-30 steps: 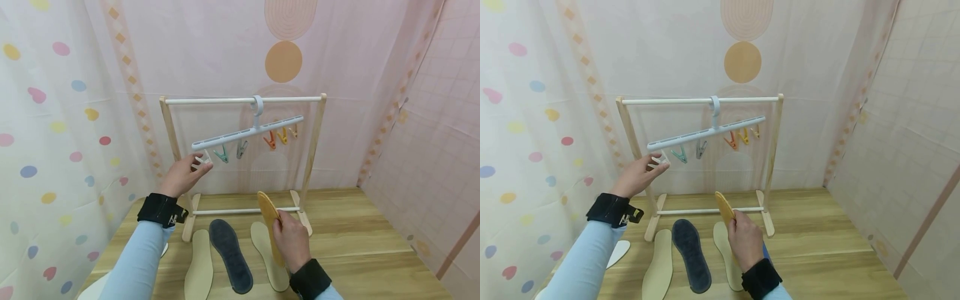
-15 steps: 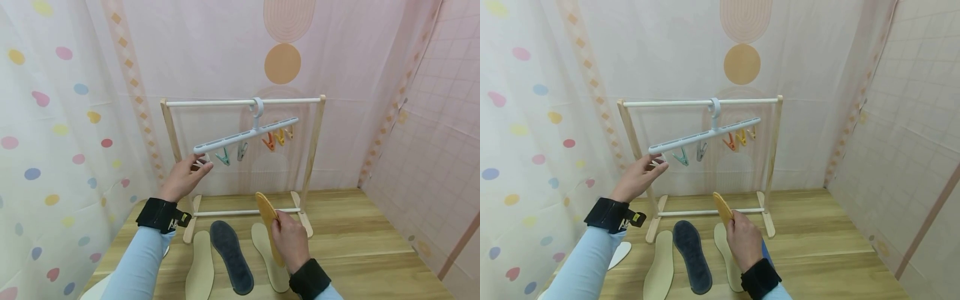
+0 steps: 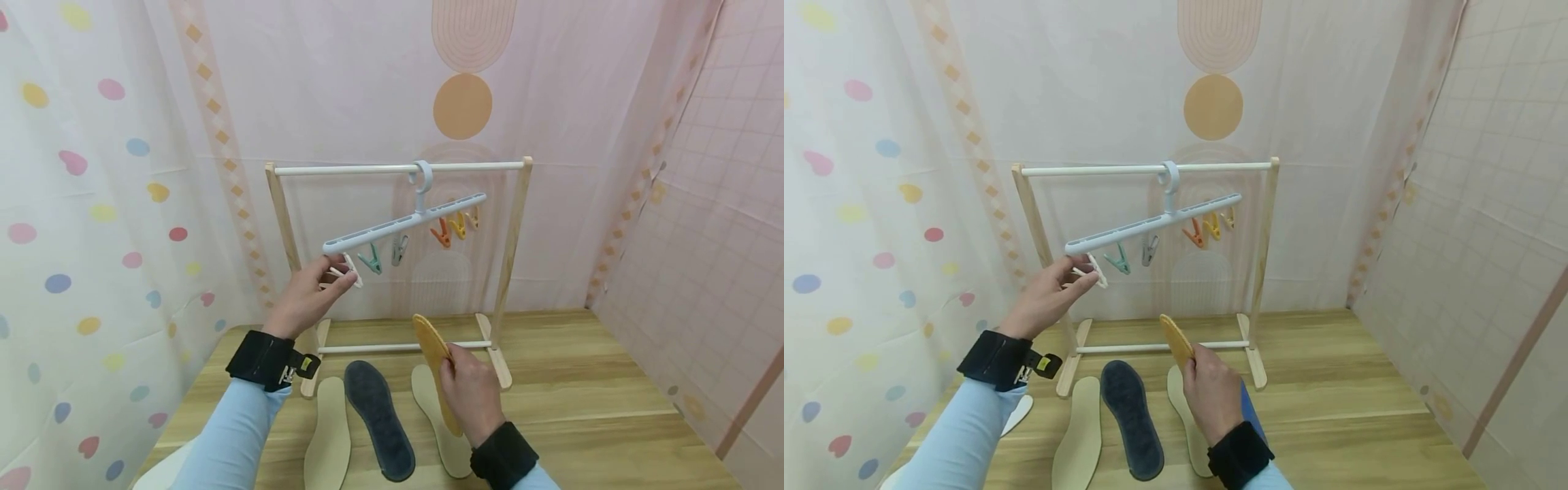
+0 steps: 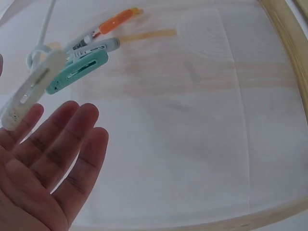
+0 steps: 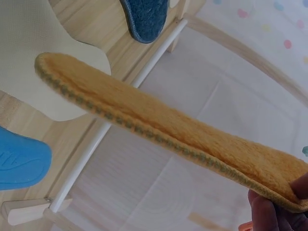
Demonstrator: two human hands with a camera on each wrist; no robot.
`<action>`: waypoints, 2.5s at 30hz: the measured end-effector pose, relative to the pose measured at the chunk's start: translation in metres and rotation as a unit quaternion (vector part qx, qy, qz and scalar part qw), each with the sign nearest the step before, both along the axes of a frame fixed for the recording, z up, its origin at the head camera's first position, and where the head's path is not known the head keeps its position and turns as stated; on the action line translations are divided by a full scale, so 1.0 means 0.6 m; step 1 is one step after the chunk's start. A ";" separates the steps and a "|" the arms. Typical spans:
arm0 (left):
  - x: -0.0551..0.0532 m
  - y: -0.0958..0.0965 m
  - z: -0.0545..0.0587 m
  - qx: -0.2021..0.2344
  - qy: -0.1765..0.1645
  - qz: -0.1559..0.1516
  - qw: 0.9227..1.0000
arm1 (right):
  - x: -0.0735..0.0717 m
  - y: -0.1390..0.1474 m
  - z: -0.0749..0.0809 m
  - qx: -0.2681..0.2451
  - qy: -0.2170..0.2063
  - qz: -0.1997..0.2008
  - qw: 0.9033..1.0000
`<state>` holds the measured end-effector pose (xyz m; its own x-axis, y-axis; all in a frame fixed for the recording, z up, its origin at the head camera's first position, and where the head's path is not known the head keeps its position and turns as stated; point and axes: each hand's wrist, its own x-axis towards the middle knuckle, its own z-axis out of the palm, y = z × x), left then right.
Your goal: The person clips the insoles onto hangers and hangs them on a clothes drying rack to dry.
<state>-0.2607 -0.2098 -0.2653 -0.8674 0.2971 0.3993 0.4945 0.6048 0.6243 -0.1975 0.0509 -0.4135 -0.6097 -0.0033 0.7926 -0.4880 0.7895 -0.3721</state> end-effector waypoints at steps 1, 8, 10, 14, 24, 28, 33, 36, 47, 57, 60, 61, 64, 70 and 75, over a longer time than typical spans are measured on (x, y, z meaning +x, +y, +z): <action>0.000 0.000 -0.001 0.003 0.001 -0.005 1.000 | 0.000 -0.001 0.000 0.002 0.001 -0.001 1.000; 0.004 -0.002 -0.005 0.059 -0.017 -0.054 0.997 | -0.001 -0.012 0.007 0.007 -0.011 -0.004 1.000; 0.004 -0.002 -0.005 0.074 -0.025 -0.062 0.995 | -0.001 -0.016 0.009 0.005 -0.012 0.001 1.000; 0.002 -0.002 -0.006 0.090 -0.030 -0.069 0.993 | -0.004 -0.024 0.012 0.002 0.001 0.015 1.000; -0.005 -0.006 -0.010 0.124 -0.023 -0.103 0.987 | -0.012 -0.043 0.032 0.005 0.020 0.033 0.999; -0.007 -0.005 -0.010 0.131 -0.017 -0.106 0.986 | -0.012 -0.048 0.041 0.010 0.016 0.038 0.999; -0.006 -0.005 -0.012 0.148 -0.021 -0.109 0.983 | -0.012 -0.052 0.048 0.013 0.004 0.042 0.999; -0.006 -0.005 -0.012 0.168 -0.035 -0.118 0.978 | -0.013 -0.053 0.050 0.013 0.000 0.044 0.999; -0.009 -0.008 -0.017 0.196 -0.045 -0.129 0.971 | -0.013 -0.054 0.054 0.017 0.001 0.048 0.999; -0.003 -0.011 -0.015 0.182 -0.054 -0.116 0.975 | -0.014 -0.064 0.060 0.017 -0.002 0.056 0.998; -0.002 -0.011 -0.014 0.173 -0.057 -0.120 0.976 | -0.015 -0.068 0.062 0.014 -0.002 0.062 0.998; -0.002 -0.010 -0.014 0.172 -0.058 -0.122 0.976 | -0.016 -0.069 0.062 0.013 -0.002 0.065 0.998; -0.001 -0.007 -0.013 0.167 -0.056 -0.130 0.976 | -0.017 -0.074 0.065 0.010 -0.006 0.072 0.997; -0.005 -0.007 -0.013 0.166 -0.051 -0.143 0.974 | -0.016 -0.087 0.070 0.003 -0.023 0.077 0.997; -0.012 -0.008 -0.015 0.167 -0.051 -0.159 0.972 | -0.016 -0.099 0.073 -0.009 -0.046 0.081 0.996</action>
